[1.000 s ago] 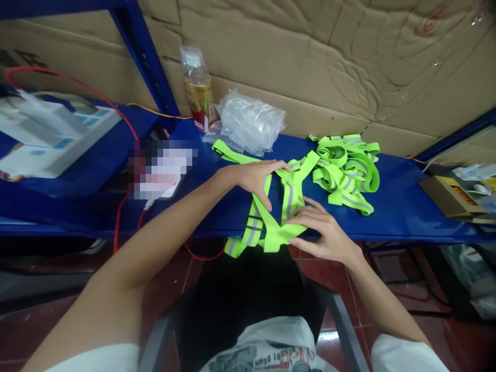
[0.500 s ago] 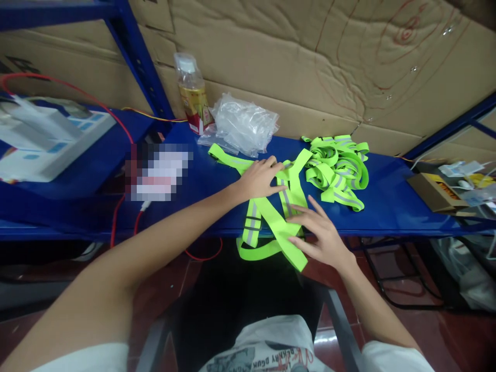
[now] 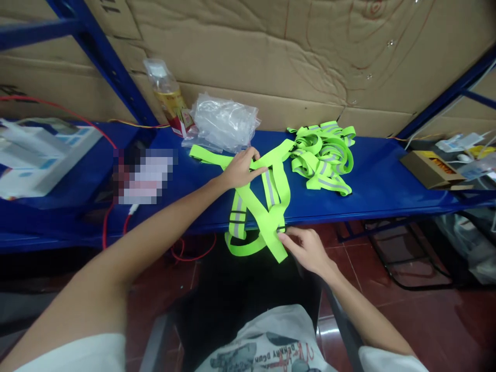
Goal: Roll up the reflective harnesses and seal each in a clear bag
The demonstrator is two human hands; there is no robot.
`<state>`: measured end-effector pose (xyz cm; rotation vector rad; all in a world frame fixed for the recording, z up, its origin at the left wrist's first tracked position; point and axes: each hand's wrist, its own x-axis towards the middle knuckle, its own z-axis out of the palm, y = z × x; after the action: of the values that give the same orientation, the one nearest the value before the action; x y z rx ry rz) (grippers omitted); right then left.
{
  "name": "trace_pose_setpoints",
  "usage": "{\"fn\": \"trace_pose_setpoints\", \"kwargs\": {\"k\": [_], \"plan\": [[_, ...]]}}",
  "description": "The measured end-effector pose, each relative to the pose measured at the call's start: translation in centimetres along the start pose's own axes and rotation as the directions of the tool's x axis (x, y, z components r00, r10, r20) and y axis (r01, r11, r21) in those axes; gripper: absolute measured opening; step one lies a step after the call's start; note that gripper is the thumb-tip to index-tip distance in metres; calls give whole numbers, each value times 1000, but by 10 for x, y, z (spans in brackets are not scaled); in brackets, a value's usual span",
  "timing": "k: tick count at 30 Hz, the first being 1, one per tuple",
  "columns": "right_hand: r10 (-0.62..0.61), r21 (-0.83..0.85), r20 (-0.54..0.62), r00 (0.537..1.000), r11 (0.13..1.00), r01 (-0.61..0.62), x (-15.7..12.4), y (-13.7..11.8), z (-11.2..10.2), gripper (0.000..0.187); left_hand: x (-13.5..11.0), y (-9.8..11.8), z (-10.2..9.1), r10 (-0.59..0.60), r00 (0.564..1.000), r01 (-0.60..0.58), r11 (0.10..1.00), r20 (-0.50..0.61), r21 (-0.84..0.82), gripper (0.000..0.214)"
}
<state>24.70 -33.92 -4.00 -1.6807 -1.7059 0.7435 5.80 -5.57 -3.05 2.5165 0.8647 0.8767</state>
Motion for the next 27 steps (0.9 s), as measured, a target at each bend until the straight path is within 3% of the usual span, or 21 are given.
{"fn": "trace_pose_setpoints", "kwargs": {"k": [4, 7, 11, 14, 17, 19, 23, 27], "plan": [[12, 363, -34, 999, 932, 1, 5, -1, 20, 39, -1, -2, 2, -15, 998, 13, 1000, -61, -27, 31], [23, 484, -97, 995, 875, 27, 3, 2, 25, 37, -1, 0, 2, 40, 998, -42, 998, -55, -36, 24], [82, 428, -186, 979, 904, 5, -6, 13, 22, 34, -1, 2, 1, 52, 999, -52, 999, -9, 12, 17], [134, 346, -221, 966, 937, -50, -13, 23, 22, 32, -2, 3, 0, 88, 995, -88, 996, -41, -2, 9], [179, 390, -265, 947, 918, -64, -17, 25, 27, 32, -3, 3, -2, 123, 989, -126, 992, -85, -26, 9], [221, 491, -236, 946, 867, -80, -19, 21, 32, 31, -3, 2, -1, 113, 990, -117, 993, -85, -35, 17], [204, 664, -12, 979, 734, -145, -23, 10, 45, 35, -2, 0, 1, 79, 996, -81, 995, -29, -54, 30], [196, 638, 46, 980, 749, -179, -27, 23, 60, 41, -1, -3, 1, 110, 994, -110, 993, 1, -49, 34]]}}
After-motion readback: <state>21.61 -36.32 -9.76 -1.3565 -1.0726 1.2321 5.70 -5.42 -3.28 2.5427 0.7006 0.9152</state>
